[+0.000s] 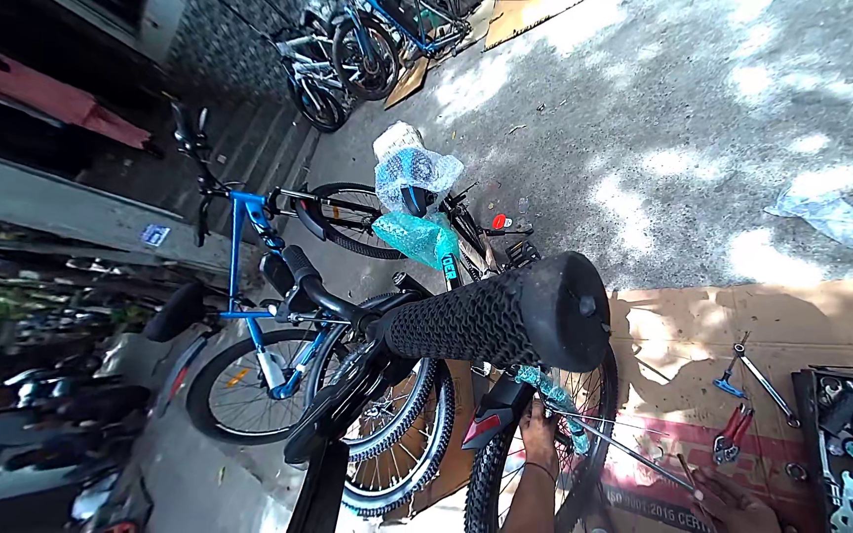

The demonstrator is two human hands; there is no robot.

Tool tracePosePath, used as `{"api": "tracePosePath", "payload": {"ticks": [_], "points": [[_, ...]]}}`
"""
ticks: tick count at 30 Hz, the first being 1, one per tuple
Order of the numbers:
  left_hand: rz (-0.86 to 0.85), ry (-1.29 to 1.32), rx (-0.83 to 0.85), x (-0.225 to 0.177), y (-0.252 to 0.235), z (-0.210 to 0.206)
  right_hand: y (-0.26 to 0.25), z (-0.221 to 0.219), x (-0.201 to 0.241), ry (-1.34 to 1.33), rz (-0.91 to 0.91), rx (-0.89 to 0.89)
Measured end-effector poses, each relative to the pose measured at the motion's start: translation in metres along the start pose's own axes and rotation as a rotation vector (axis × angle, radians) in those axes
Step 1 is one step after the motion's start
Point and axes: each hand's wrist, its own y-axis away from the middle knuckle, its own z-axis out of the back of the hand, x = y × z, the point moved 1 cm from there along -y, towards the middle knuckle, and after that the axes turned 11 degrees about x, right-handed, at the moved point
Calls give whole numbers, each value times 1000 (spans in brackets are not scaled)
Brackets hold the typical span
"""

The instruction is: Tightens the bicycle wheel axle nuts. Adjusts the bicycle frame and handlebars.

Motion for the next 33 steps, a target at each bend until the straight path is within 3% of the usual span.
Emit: {"api": "tracePosePath", "payload": {"ticks": [4, 10, 16, 21, 27, 33], "points": [[13, 29, -12, 1, 2, -3, -2, -5, 3, -77, 25, -74], [19, 60, 2, -3, 8, -2, -4, 4, 24, -154, -16, 147], [-77, 120, 118, 4, 14, 4, -9, 16, 37, -23, 82, 303], [-123, 137, 141, 8, 12, 3, -3, 24, 45, 194, 295, 412], [-38, 80, 16, 0, 12, -11, 23, 13, 78, 292, 318, 436], [-47, 96, -59, 0, 6, -9, 15, 20, 61, 402, 413, 429]]}}
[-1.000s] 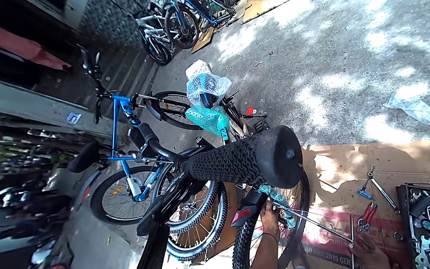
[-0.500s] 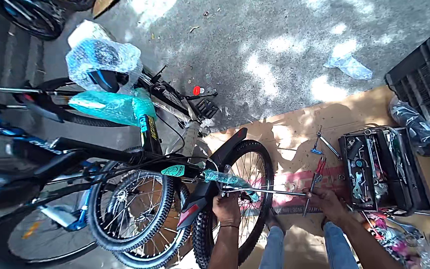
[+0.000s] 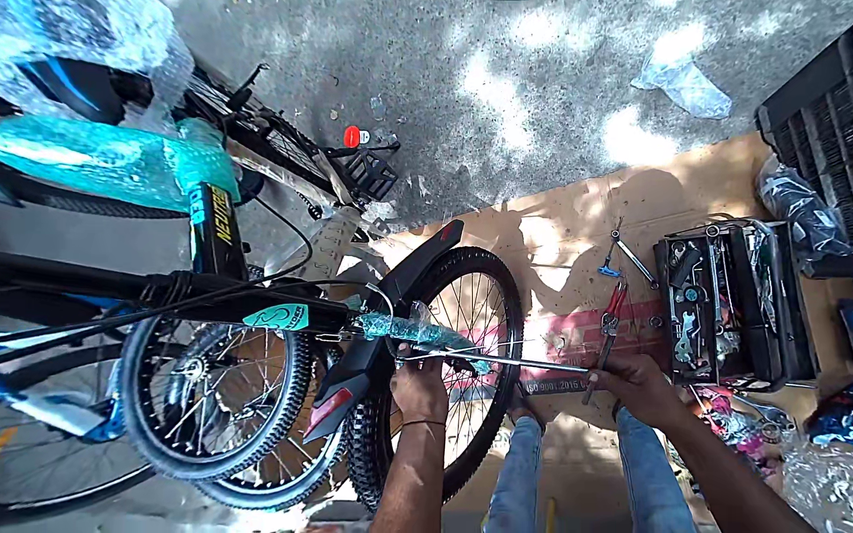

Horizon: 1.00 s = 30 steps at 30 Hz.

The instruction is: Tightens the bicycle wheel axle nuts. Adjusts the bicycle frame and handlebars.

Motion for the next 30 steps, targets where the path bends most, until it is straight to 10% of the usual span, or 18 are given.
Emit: {"api": "tracePosePath", "payload": {"ticks": [16, 24, 30], "points": [[-76, -235, 23, -4, 1, 2, -30, -9, -73, 32, -171, -98], [7, -94, 77, -5, 1, 2, -10, -8, 0, 495, -87, -223], [-29, -111, 60, -5, -4, 3, -40, -7, -69, 249, -204, -131]]}}
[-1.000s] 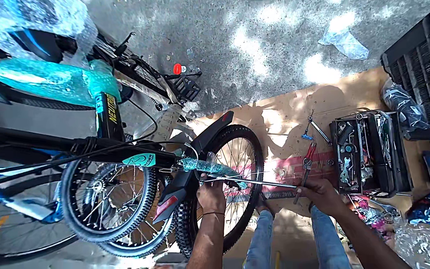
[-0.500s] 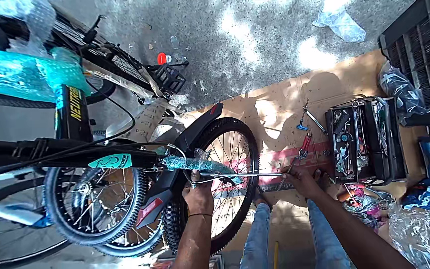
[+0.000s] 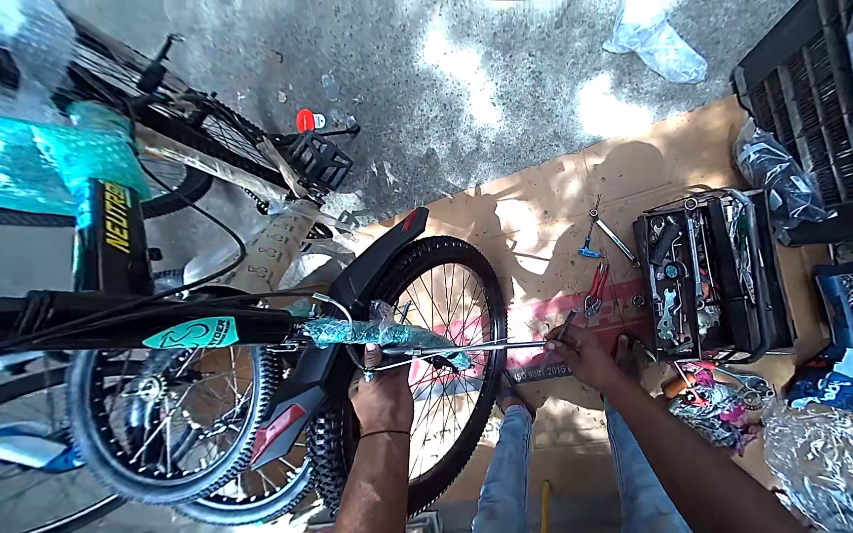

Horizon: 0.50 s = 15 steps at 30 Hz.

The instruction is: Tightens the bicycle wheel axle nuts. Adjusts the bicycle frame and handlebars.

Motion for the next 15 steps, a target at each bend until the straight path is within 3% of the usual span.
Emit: {"api": "tracePosePath", "payload": {"ticks": [7, 10, 15], "points": [[-31, -88, 64, 4, 1, 4, 2, -28, -27, -252, -3, 15], [-61, -35, 171, 7, -2, 11, 10, -22, -3, -459, 78, 63], [-11, 32, 83, 13, 0, 6, 11, -10, 35, -591, 68, 303]]}}
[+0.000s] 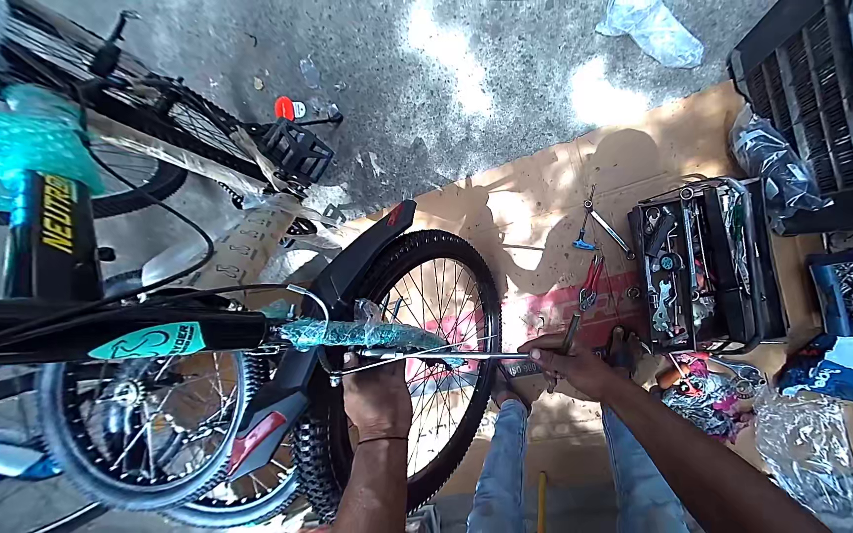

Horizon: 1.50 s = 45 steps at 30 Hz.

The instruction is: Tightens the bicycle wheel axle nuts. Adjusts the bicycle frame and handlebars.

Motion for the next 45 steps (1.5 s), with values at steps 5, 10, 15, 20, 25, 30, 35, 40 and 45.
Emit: {"api": "tracePosePath", "payload": {"ticks": [5, 10, 15, 20, 25, 30, 35, 40, 45], "points": [[31, 60, -25, -4, -6, -6, -5, -1, 23, -49, -175, 211], [2, 97, -36, -7, -8, -5, -8, -5, 29, 222, 50, 241], [10, 127, -13, -10, -8, -5, -17, 9, 29, 580, 229, 238], [2, 157, -23, -9, -10, -8, -12, 6, 28, 775, 279, 223], [53, 14, -46, -15, -4, -13, -13, 16, 34, 989, 291, 268], [71, -82, -23, -16, -6, -5, -24, 23, 15, 1099, 381, 289], [74, -176, -70, -11, -8, -8, -10, 5, -22, 933, 347, 239], [37, -67, -67, -8, -5, -5, -14, 11, -8, 832, 325, 248], [39, 34, -3, -1, -8, 3, -17, 16, 24, 968, 253, 277]]}}
